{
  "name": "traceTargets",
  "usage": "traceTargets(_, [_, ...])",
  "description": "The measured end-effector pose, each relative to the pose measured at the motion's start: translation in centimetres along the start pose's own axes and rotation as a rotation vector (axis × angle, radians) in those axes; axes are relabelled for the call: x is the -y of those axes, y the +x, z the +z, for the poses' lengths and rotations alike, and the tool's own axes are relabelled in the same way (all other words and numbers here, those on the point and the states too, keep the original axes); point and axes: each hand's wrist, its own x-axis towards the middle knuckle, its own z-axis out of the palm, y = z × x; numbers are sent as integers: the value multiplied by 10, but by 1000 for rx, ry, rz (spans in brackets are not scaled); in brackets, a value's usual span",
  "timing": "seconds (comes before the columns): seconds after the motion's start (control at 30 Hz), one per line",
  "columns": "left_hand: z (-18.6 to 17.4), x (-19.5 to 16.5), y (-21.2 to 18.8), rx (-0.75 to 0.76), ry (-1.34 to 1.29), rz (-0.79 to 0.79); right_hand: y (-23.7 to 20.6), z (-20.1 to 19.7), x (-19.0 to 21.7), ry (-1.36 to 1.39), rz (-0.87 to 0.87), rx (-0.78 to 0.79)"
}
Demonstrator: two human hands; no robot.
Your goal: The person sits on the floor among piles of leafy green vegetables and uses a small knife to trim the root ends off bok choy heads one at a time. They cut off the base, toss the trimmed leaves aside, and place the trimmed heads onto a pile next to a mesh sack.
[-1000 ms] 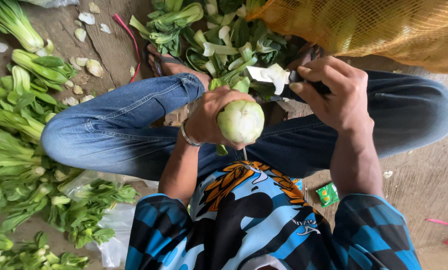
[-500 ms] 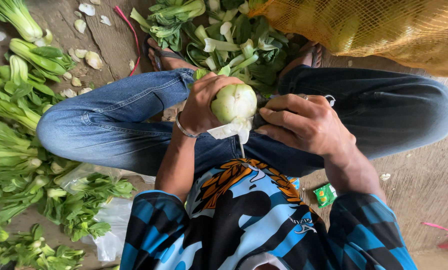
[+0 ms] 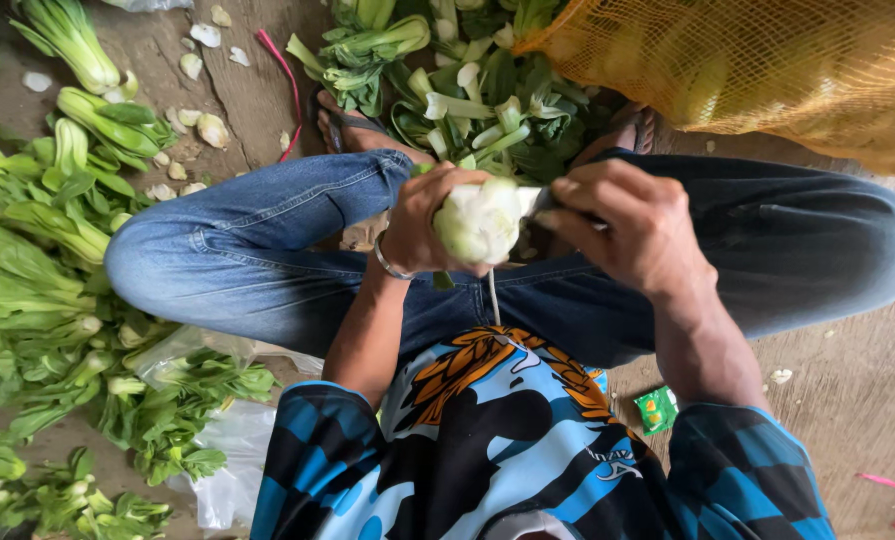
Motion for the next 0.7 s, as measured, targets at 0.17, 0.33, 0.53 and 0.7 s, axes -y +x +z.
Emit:
traceTargets(0.17, [-10, -7, -13, 40, -29, -48, 13, -9, -13, -50, 149, 64])
traceTargets(0.33, [-16, 5, -15, 73, -195, -240, 15, -3, -10, 9, 261, 210])
traceTargets(0.53, [-11, 27, -13, 100, 462, -118, 16, -11, -18, -240, 369, 240])
traceTargets(0.7, [-8, 36, -30, 133, 18, -354, 12, -8, -11, 40, 515, 63])
